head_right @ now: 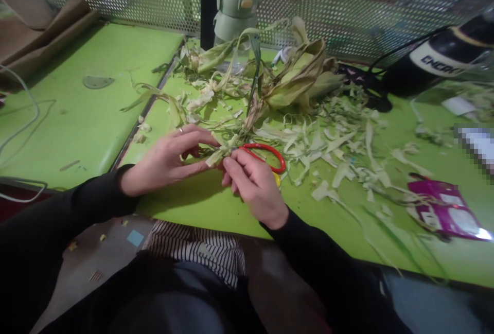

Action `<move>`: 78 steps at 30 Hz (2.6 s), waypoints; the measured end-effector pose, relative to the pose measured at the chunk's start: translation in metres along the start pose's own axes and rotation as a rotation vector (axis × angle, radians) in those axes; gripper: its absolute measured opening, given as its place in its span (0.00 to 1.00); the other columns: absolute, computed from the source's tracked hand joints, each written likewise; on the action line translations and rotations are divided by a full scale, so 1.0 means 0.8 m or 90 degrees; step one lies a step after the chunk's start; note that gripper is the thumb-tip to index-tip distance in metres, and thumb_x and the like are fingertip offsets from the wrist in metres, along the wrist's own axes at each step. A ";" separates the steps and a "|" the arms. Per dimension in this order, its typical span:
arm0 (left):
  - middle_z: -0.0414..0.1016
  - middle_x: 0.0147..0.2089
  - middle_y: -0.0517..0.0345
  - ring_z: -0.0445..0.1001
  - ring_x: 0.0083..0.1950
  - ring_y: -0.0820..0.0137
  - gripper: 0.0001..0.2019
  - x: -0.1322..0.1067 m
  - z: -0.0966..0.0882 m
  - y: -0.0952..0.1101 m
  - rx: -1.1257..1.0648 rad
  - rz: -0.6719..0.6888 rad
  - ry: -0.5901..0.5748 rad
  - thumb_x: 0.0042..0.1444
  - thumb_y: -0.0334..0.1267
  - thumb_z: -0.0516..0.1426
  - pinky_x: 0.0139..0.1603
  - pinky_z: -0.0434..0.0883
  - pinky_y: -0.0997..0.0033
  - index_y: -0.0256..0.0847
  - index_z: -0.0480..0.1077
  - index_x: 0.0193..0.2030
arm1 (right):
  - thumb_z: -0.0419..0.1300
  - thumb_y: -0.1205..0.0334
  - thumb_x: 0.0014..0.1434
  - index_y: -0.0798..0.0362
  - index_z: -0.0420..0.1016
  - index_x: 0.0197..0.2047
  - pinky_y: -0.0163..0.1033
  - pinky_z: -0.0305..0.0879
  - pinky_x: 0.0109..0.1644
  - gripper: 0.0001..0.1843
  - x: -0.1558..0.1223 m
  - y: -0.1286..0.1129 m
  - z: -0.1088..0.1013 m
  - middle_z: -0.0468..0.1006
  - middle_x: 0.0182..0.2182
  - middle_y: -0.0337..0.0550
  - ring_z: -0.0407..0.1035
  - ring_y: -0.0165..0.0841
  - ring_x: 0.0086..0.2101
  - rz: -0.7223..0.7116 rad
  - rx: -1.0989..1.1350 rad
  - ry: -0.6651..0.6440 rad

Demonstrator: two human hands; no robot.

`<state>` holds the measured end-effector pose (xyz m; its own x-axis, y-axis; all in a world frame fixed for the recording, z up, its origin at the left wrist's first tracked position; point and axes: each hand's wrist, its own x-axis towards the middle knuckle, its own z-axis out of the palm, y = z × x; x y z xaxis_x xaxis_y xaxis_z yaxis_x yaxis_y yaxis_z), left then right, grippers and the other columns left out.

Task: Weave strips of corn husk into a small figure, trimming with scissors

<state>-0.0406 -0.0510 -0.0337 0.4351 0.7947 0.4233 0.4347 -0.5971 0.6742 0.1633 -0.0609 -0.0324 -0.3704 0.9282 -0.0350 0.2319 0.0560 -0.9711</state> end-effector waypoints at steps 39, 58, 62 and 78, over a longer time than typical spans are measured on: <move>0.74 0.42 0.56 0.77 0.41 0.72 0.27 0.008 -0.010 -0.005 -0.406 -0.147 -0.111 0.55 0.36 0.64 0.42 0.75 0.73 0.41 0.57 0.57 | 0.54 0.48 0.66 0.52 0.67 0.34 0.34 0.56 0.24 0.16 -0.005 0.001 -0.005 0.70 0.23 0.37 0.61 0.26 0.21 -0.126 -0.132 -0.125; 0.74 0.47 0.53 0.74 0.36 0.78 0.19 0.009 -0.008 0.003 -0.707 -0.470 -0.129 0.54 0.31 0.64 0.36 0.78 0.74 0.36 0.69 0.53 | 0.54 0.60 0.64 0.50 0.64 0.30 0.35 0.53 0.27 0.09 0.019 0.003 -0.026 0.62 0.21 0.33 0.56 0.27 0.22 -0.234 -0.289 -0.109; 0.72 0.42 0.56 0.73 0.38 0.77 0.14 0.012 -0.006 0.007 -0.609 -0.390 -0.131 0.56 0.35 0.62 0.39 0.78 0.72 0.35 0.69 0.48 | 0.53 0.58 0.66 0.50 0.64 0.31 0.36 0.53 0.29 0.11 0.023 0.004 -0.025 0.62 0.23 0.33 0.56 0.28 0.23 -0.230 -0.298 -0.080; 0.66 0.31 0.63 0.67 0.32 0.75 0.12 0.035 -0.022 -0.012 -0.322 -0.251 -0.120 0.60 0.45 0.59 0.38 0.68 0.70 0.39 0.62 0.37 | 0.52 0.56 0.67 0.51 0.68 0.35 0.35 0.56 0.32 0.11 0.072 -0.028 -0.037 0.65 0.25 0.35 0.59 0.28 0.26 -0.301 -0.321 -0.095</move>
<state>-0.0469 -0.0212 -0.0177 0.4697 0.8828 0.0055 0.1857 -0.1049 0.9770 0.1637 0.0020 -0.0055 -0.6451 0.7042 0.2967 0.3906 0.6376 -0.6640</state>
